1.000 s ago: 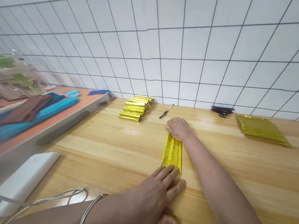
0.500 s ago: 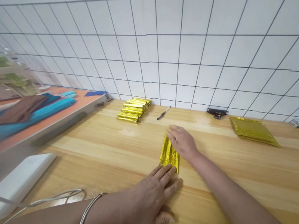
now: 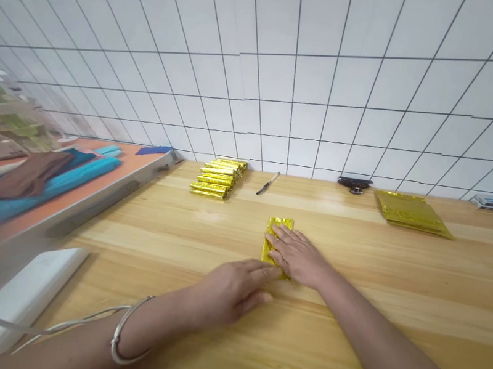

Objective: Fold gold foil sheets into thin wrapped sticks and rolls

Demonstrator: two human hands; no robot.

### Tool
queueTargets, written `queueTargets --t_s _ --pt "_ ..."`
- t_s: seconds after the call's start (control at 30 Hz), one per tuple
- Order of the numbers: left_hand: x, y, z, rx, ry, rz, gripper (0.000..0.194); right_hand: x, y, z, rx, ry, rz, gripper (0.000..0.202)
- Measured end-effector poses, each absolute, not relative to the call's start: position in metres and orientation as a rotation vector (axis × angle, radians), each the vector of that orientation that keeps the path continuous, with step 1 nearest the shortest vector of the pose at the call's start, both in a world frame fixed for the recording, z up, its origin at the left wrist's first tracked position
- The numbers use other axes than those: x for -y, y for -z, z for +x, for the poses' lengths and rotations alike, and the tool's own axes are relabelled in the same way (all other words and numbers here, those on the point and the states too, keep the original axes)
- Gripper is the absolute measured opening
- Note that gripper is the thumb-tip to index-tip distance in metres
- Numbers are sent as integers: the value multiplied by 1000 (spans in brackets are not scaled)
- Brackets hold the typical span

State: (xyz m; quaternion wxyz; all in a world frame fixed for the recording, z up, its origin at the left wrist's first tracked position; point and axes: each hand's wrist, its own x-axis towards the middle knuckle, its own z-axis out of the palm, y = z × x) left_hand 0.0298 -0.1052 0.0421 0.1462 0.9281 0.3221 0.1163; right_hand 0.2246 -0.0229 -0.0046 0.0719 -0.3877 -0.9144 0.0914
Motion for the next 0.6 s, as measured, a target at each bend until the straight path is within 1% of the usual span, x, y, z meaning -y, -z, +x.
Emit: queueTargets --t_s 0.07,0.13,0.23,0.37,0.47,0.6 --pt "91 -40 20 -976 -373 2686 31 23 6 225 2749 -262 -1161 53" --pt "79 -36 13 -868 -338 2756 28 23 6 225 2752 -248 -1162 53" --pt "69 -29 8 -731 -294 2848 26 24 6 225 2758 -227 -1161 53" --pt "67 -25 7 -695 -312 2874 26 24 7 225 2755 -212 -1142 52" --pt "62 -24 4 -667 -367 2814 28 23 9 226 2755 -213 -1137 51" --pt "50 -14 3 -597 -470 2654 24 23 9 227 2762 -229 -1156 52"
